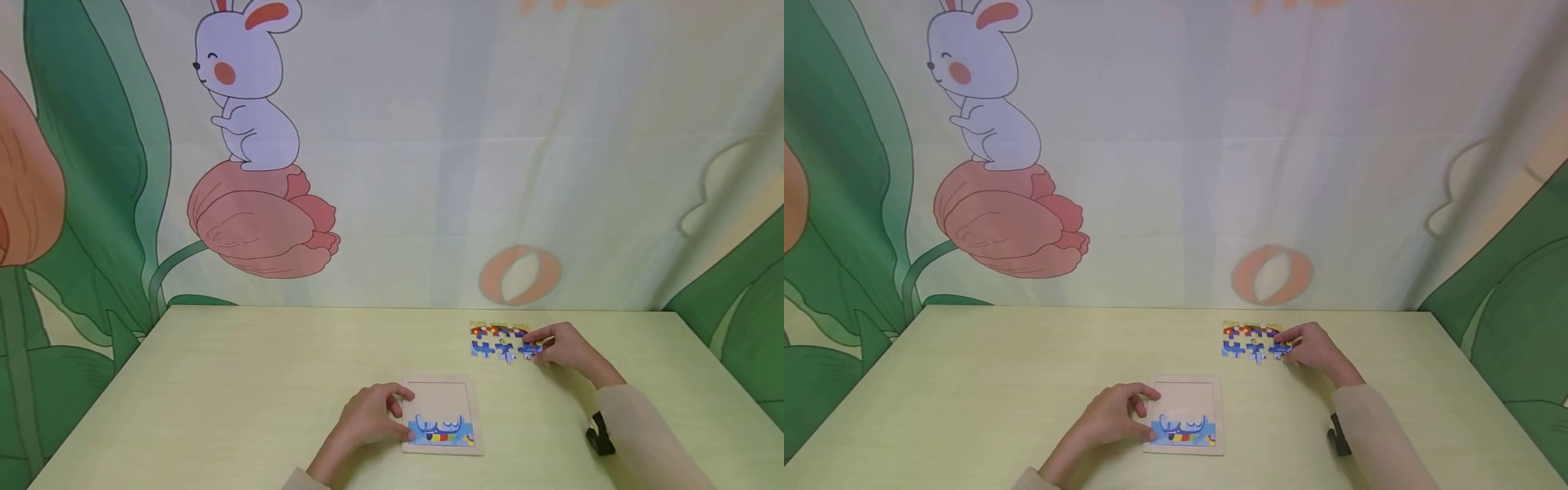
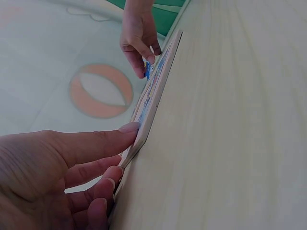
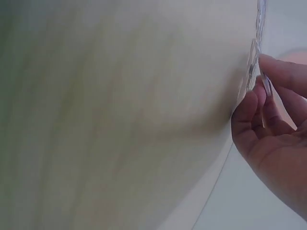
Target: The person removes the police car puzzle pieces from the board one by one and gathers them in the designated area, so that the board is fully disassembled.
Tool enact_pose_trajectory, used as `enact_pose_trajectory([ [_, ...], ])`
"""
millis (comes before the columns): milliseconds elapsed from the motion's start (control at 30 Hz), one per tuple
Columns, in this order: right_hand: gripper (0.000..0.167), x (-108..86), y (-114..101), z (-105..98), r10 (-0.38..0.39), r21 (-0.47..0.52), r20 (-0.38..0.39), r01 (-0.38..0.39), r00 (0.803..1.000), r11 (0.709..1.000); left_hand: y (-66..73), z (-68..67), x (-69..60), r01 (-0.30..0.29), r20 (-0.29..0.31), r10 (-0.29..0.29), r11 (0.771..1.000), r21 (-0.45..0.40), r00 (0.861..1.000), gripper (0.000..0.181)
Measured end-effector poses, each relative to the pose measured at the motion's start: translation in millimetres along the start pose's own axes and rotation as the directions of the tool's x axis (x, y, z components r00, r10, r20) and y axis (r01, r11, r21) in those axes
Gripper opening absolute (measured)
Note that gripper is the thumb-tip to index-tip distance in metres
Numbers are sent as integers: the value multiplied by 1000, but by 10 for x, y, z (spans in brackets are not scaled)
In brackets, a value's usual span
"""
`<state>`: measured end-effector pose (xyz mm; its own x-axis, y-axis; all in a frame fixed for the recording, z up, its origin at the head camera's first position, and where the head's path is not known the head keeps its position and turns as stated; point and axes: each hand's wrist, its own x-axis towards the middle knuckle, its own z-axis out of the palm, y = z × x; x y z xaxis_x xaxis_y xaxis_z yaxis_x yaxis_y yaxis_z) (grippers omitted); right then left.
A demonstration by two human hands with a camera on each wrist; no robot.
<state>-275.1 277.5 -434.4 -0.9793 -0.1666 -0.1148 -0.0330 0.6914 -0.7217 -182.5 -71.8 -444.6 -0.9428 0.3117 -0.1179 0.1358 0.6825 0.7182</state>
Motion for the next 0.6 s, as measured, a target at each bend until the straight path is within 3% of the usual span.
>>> enact_pose_trajectory([
  [600,29,16,0,33,-60,-130,35,65,998,989,13,-2,-4,-8,1,8,1000,10,1000,47],
])
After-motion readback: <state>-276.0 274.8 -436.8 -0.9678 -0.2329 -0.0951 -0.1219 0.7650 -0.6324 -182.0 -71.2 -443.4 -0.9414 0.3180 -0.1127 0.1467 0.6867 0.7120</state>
